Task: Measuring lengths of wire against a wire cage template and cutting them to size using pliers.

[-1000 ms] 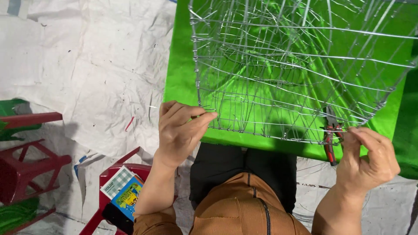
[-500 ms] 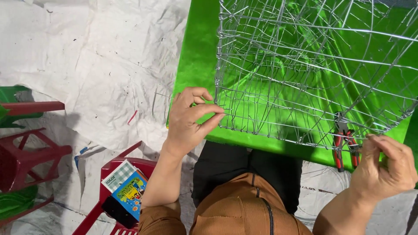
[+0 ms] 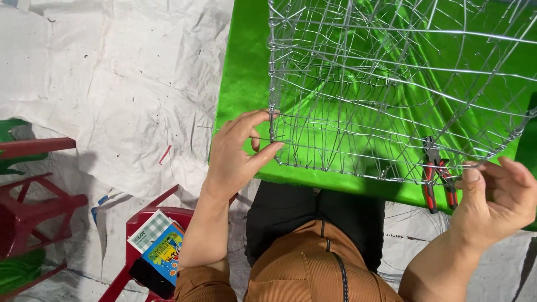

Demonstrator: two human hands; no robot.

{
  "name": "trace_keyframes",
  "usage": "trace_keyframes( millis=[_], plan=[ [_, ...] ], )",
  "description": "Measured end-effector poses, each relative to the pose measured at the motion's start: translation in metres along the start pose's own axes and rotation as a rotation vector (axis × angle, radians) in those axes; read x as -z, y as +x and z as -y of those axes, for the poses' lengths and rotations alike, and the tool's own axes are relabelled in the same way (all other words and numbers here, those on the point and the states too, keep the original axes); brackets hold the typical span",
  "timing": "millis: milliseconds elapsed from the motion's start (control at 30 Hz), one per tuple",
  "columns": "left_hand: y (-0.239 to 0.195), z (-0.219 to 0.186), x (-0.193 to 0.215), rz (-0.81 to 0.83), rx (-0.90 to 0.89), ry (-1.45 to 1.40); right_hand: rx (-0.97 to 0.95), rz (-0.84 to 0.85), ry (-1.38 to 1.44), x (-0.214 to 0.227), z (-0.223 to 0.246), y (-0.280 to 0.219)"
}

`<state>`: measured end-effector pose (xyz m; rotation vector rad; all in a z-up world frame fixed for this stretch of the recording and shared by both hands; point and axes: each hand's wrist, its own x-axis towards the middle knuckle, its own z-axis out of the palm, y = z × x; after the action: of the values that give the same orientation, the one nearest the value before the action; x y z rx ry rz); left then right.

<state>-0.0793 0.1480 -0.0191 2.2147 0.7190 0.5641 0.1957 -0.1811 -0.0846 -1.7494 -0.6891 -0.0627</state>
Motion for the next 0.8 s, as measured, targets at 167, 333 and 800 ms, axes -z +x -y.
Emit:
trace_keyframes(
  millis=[167,333,800],
  plan=[
    [-0.004,0.002,-0.007,0.0,0.026,-0.004,-0.042,0.02,-0.034,0.005,-0.003,-0.001],
    [-0.015,0.003,-0.02,-0.101,-0.063,-0.062,-0.015,0.044,-0.058,0.011,-0.018,-0.001],
    [-0.017,0.001,-0.007,0.033,-0.134,-0.229,-0.095,0.032,-0.122,0.032,-0.056,-0.012]
  ],
)
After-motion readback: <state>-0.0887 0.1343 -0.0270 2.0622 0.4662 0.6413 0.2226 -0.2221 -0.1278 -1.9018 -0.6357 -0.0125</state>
